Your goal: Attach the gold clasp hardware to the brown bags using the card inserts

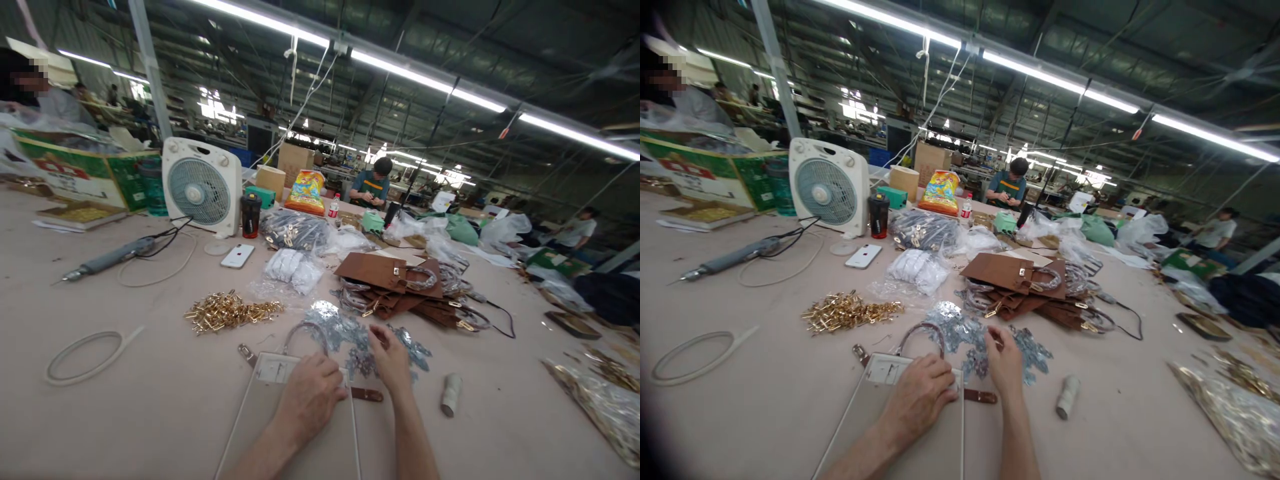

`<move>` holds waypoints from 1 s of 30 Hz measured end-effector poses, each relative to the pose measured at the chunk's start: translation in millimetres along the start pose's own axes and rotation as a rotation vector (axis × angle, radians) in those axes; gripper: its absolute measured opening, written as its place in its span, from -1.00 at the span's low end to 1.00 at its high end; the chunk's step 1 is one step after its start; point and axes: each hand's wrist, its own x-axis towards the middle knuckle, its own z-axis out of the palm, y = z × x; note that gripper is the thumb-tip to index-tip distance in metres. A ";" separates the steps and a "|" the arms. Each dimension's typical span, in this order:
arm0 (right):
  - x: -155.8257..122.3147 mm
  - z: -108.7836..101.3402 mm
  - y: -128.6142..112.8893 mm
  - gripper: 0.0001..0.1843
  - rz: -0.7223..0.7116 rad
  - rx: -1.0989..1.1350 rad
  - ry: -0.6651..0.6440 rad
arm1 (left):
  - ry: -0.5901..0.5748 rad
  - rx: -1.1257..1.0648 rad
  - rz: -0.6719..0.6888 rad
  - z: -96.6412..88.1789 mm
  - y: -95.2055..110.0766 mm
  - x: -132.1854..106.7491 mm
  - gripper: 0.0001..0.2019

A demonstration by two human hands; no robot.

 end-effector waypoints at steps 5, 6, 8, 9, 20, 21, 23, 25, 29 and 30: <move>20.2 13.4 19.5 -0.58 -0.065 -0.155 -0.030 | 0.019 -0.038 -0.008 2.0 -1.9 -2.0 -0.87; 20.3 15.1 23.5 -0.58 -0.069 -0.174 -0.029 | 0.021 -0.042 -0.010 2.0 -2.1 -2.2 -0.87; 19.8 16.6 30.1 -0.59 -0.080 -0.211 -0.033 | 0.019 -0.048 -0.014 1.8 -2.1 -2.1 -0.87; 19.6 16.7 32.6 -0.59 -0.087 -0.227 -0.038 | 0.016 -0.050 -0.016 1.6 -1.9 -1.9 -0.87; 22.1 20.4 35.2 -0.64 -0.101 -0.292 -0.083 | 0.025 -0.011 -0.008 3.8 -0.8 -0.3 -0.86; 21.6 20.9 35.6 -0.64 -0.086 -0.280 -0.080 | 0.023 -0.004 -0.002 3.1 -1.1 -0.4 -0.85; 20.1 21.6 37.2 -0.64 -0.053 -0.248 -0.069 | 0.016 -0.015 0.018 1.7 -2.0 -1.1 -0.86; 18.0 21.9 38.8 -0.64 -0.013 -0.208 -0.042 | 0.022 -0.061 0.039 0.1 -3.0 -2.6 -0.87; 13.5 19.9 36.1 -0.62 0.051 -0.088 0.014 | 0.082 -0.148 0.027 -2.8 -4.2 -5.6 -0.55; 12.5 18.6 33.7 -0.60 0.055 -0.049 0.026 | 0.091 -0.153 0.021 -3.2 -4.2 -5.9 -0.49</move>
